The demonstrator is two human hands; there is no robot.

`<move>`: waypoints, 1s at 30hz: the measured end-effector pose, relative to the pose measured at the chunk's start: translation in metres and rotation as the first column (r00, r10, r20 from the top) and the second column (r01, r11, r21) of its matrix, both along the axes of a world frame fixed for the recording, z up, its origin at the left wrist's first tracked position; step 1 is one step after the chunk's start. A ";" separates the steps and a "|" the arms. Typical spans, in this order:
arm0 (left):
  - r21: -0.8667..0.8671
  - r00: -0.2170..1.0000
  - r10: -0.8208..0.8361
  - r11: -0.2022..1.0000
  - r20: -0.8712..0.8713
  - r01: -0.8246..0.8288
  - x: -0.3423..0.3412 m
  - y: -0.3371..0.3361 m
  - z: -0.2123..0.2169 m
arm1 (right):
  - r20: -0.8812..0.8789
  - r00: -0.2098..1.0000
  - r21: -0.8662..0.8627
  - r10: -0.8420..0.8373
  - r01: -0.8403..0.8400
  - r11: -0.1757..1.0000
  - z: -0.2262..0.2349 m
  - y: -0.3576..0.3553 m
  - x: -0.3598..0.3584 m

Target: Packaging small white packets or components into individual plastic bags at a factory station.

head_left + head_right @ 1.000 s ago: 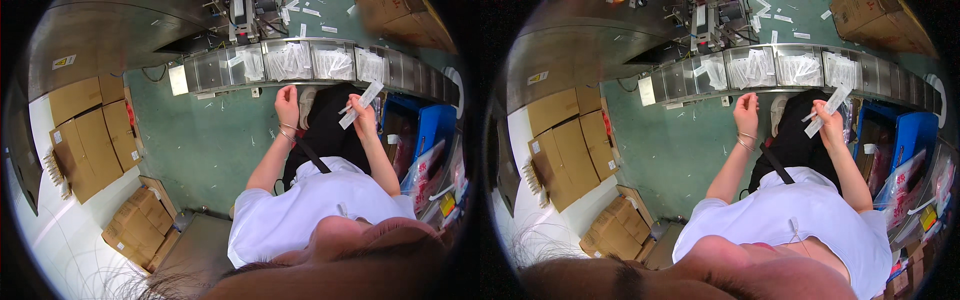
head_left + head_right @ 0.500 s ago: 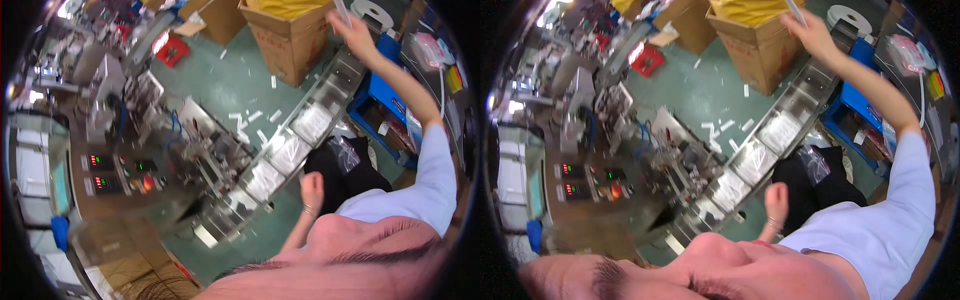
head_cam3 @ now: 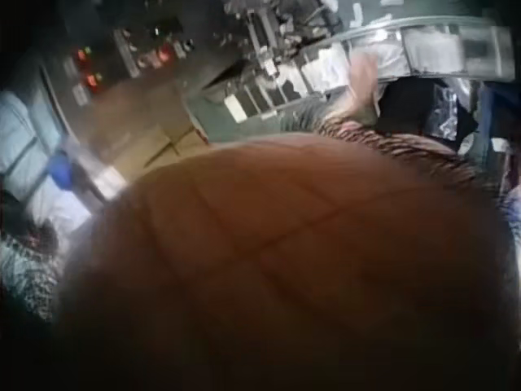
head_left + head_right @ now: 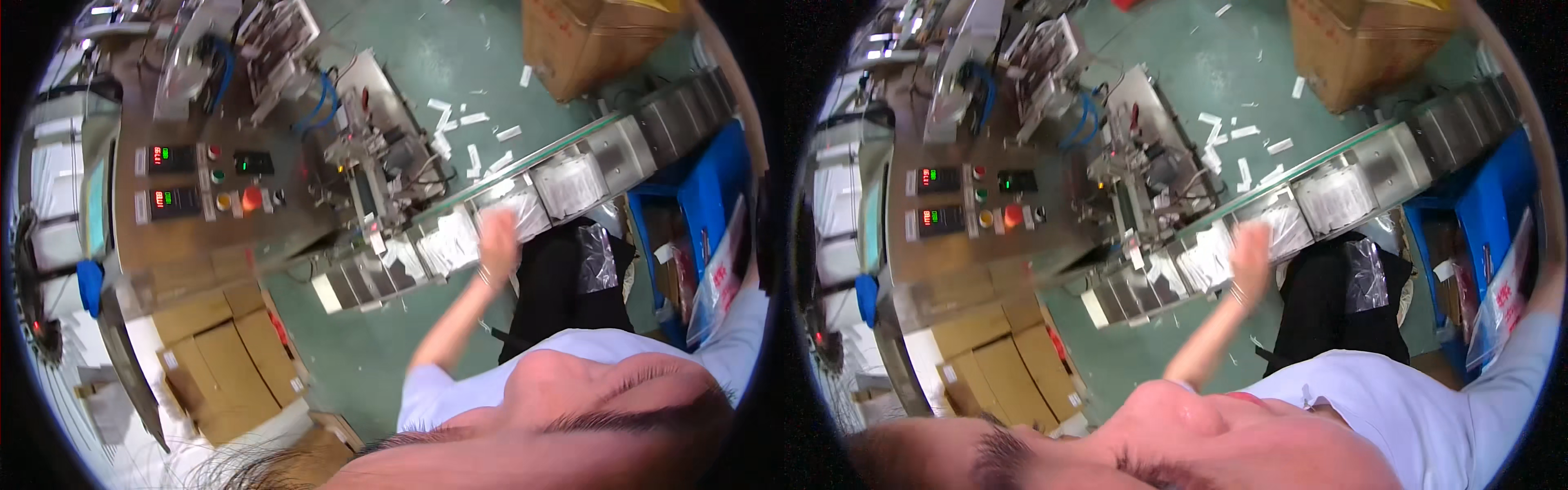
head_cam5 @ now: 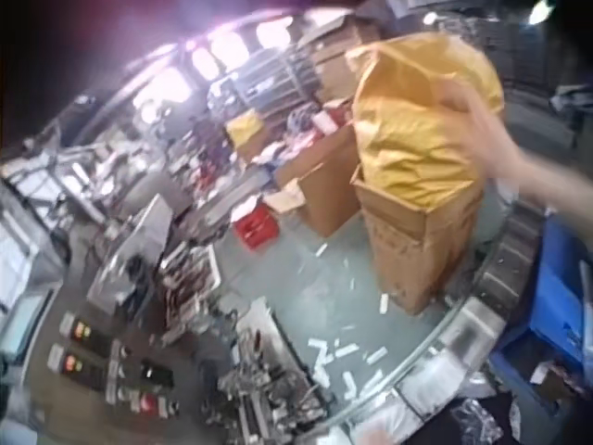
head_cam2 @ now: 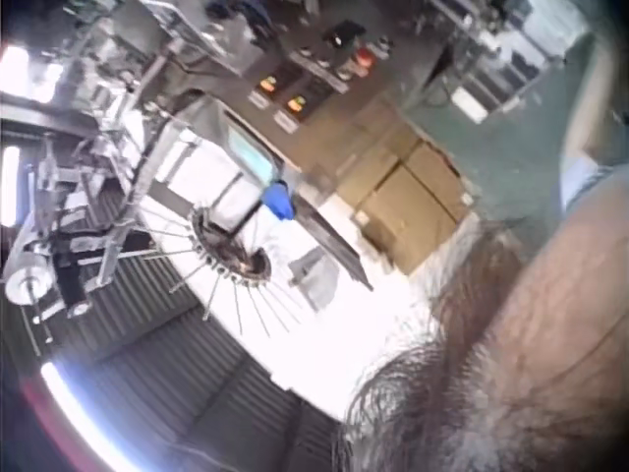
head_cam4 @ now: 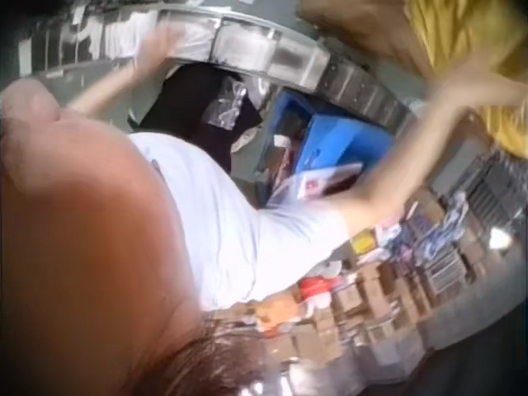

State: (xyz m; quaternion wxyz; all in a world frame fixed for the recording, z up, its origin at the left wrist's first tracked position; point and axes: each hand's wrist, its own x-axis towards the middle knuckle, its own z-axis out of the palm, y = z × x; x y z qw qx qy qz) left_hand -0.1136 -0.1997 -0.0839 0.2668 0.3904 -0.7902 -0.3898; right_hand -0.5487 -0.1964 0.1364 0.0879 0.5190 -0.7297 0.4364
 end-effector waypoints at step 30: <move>-0.185 0.500 0.848 0.528 0.178 -0.829 0.006 -0.578 -0.135 | -0.115 0.962 0.645 0.247 -0.117 0.755 -0.246 0.051 0.226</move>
